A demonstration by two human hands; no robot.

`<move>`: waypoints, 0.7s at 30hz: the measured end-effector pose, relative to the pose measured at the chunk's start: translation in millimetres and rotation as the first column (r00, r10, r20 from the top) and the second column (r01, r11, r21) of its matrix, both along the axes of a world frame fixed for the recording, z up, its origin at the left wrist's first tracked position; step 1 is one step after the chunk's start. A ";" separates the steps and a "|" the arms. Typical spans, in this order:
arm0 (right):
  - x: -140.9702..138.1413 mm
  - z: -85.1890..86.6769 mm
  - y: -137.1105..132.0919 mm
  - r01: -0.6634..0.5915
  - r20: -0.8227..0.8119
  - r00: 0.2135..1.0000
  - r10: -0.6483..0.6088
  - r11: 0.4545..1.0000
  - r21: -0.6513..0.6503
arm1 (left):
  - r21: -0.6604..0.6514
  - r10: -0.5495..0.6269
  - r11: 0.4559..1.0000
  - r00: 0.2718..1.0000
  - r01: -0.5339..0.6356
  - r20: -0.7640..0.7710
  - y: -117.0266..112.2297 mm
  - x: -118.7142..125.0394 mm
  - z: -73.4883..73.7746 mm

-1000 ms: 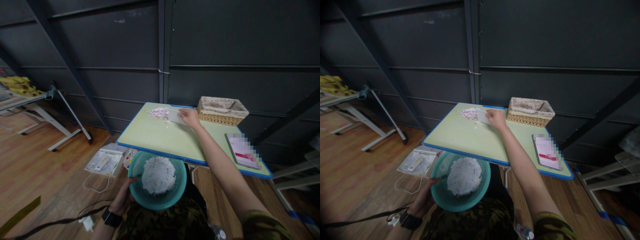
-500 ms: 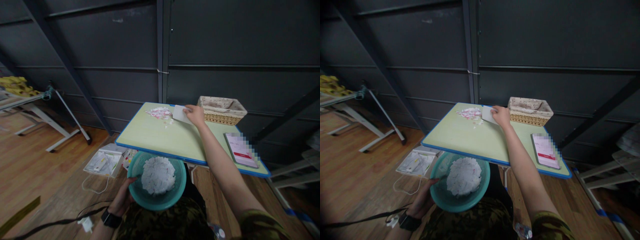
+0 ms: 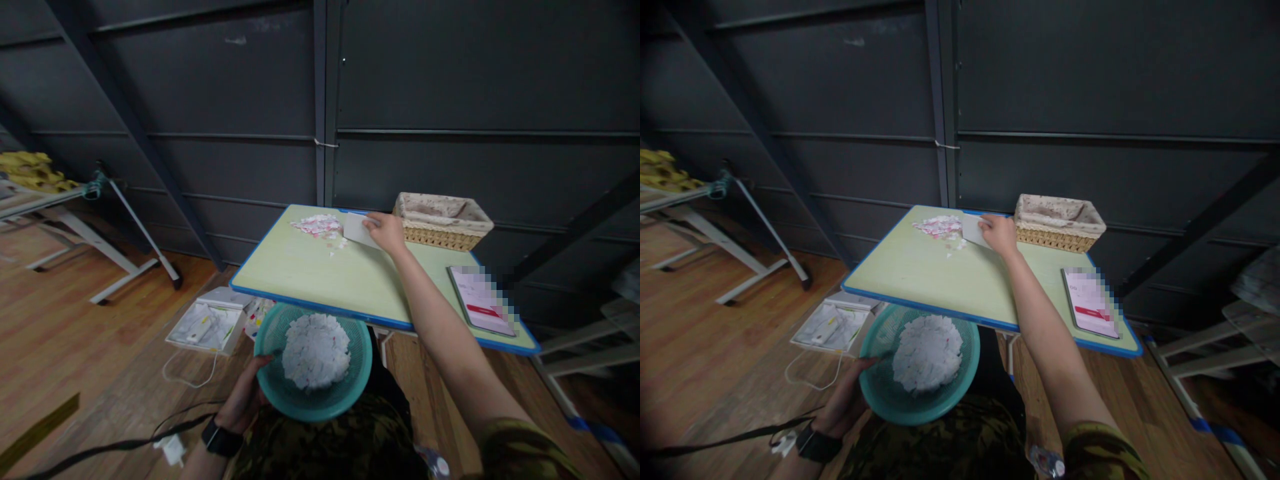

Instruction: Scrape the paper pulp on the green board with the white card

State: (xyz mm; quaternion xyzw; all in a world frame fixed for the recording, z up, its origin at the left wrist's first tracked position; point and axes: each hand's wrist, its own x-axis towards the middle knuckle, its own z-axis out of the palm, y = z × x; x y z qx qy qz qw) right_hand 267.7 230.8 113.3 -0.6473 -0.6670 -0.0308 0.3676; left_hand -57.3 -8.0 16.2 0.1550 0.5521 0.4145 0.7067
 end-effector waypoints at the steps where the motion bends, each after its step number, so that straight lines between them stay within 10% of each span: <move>1: -0.4 -0.4 0.0 -0.011 0.008 1.000 0.011 1.000 -0.010 | 0.001 0.005 1.000 1.000 -0.005 -0.004 0.0 -0.2 -0.5; 21: 6.2 10.3 -4.1 0.000 0.034 0.999 0.002 0.999 -0.042 | -0.009 0.004 1.000 1.000 -0.004 0.007 -0.5 1.8 4.1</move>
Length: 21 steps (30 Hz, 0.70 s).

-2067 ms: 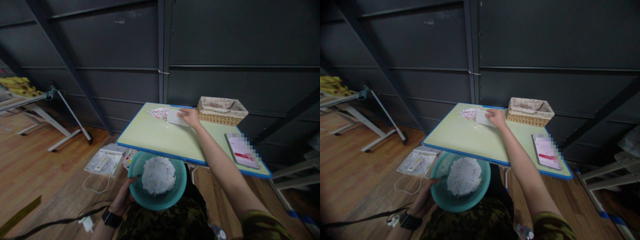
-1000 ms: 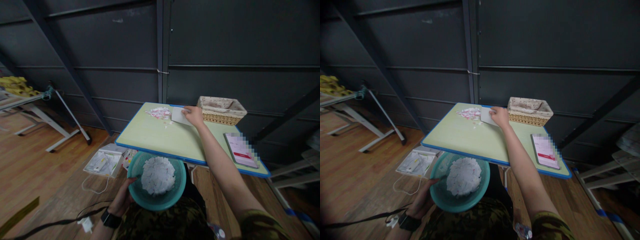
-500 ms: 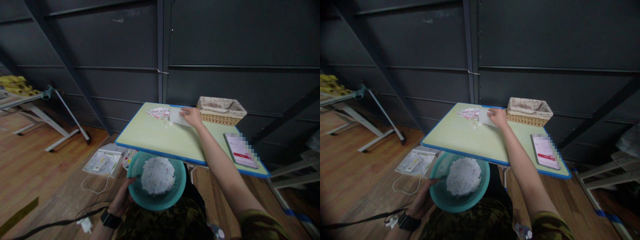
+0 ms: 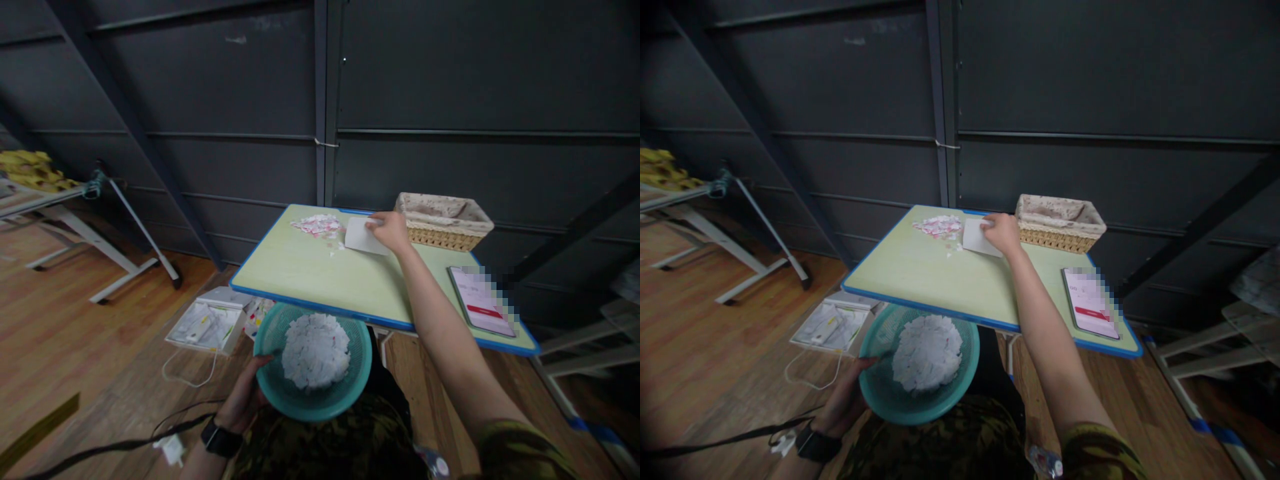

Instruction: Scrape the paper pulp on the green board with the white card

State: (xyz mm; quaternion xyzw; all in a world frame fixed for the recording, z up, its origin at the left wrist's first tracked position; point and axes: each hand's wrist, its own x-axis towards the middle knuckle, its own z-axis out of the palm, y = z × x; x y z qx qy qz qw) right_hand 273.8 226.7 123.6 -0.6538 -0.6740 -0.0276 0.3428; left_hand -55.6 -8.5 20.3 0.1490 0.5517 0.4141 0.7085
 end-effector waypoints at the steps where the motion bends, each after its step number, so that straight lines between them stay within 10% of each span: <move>1: 0.9 0.6 -0.4 0.008 0.010 1.000 -0.008 1.000 -0.003 | 0.000 -0.002 1.000 1.000 0.002 -0.001 -0.1 0.1 0.7; 21: -4.3 1.5 -3.8 0.004 0.027 1.000 -0.005 1.000 0.005 | 0.029 -0.031 0.999 0.999 0.031 0.019 -0.5 -3.4 -6.8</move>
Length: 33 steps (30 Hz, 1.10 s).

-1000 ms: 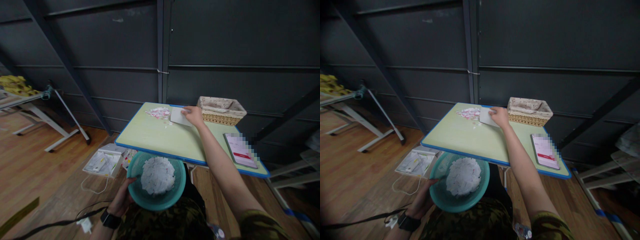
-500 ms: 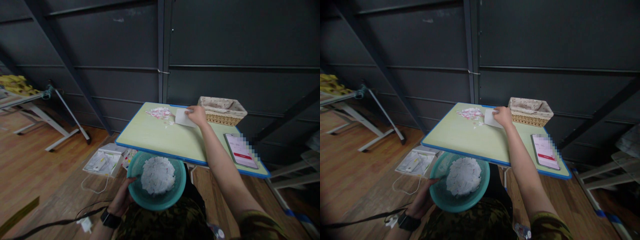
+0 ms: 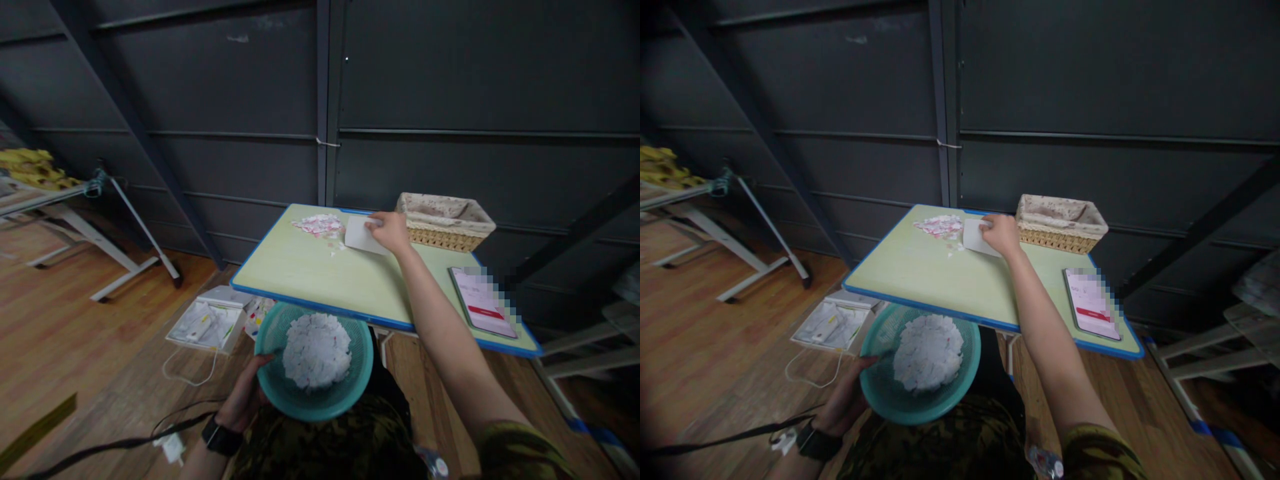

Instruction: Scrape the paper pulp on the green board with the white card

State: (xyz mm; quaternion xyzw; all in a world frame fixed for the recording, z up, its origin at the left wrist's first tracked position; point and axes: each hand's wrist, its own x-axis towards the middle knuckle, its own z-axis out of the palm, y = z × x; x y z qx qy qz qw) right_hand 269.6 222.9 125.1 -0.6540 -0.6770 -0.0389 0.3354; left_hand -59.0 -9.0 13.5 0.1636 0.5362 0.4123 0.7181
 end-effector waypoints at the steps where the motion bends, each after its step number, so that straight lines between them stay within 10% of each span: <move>1: -1.1 -0.3 -0.1 0.000 0.013 1.000 0.000 1.000 -0.009 | -0.008 -0.001 1.000 1.000 0.001 0.001 0.0 0.0 -0.1; 33: 30.2 -11.5 15.9 -0.355 -0.454 0.855 0.251 0.921 -0.159 | 0.014 0.043 0.999 0.998 -0.043 0.051 10.5 0.5 13.3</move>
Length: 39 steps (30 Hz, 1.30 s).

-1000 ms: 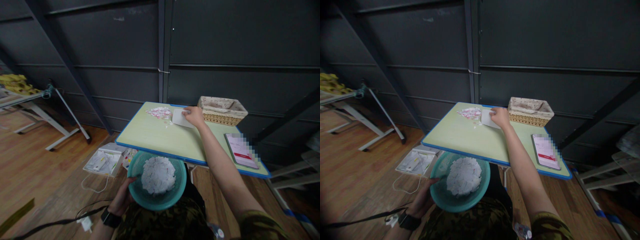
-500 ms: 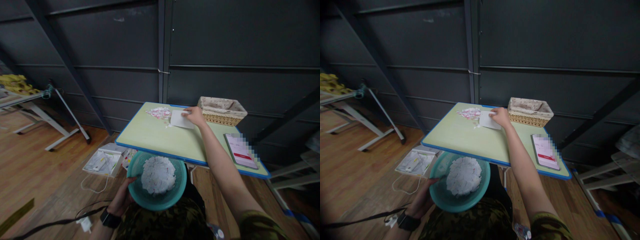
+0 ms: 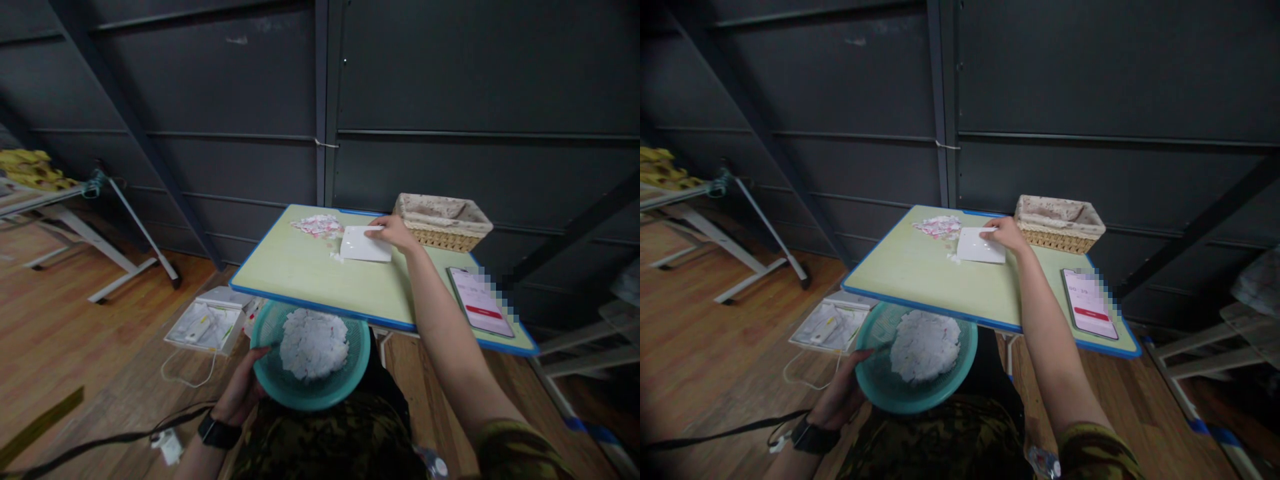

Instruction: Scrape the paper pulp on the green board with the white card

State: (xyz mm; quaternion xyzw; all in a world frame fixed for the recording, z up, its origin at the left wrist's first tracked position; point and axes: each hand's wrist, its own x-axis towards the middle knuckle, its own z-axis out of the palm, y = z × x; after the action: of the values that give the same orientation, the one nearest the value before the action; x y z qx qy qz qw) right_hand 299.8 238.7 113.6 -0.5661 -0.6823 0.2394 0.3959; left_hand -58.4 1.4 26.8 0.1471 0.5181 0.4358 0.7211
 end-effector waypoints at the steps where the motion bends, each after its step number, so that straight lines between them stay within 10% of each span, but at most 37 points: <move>1: 0.0 -0.5 0.2 0.000 -0.028 1.000 0.000 1.000 0.000 | 0.007 0.001 1.000 1.000 -0.001 -0.001 0.0 -0.3 -0.3; 25: -41.4 -9.0 -5.5 -0.200 -0.039 0.979 0.200 0.980 0.012 | 0.010 0.005 1.000 0.998 -0.006 0.066 3.8 10.2 3.9; 39: -97.5 -15.9 -40.0 -0.592 -0.208 0.802 0.559 0.701 -0.397 | 0.043 0.017 0.999 1.000 -0.017 0.021 2.9 2.7 13.7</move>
State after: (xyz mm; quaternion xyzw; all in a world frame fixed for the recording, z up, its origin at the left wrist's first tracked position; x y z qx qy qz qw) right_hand 202.2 198.7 97.6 -0.3902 -0.7370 0.5197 0.1856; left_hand -55.7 4.3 40.5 0.1538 0.5025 0.4545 0.7192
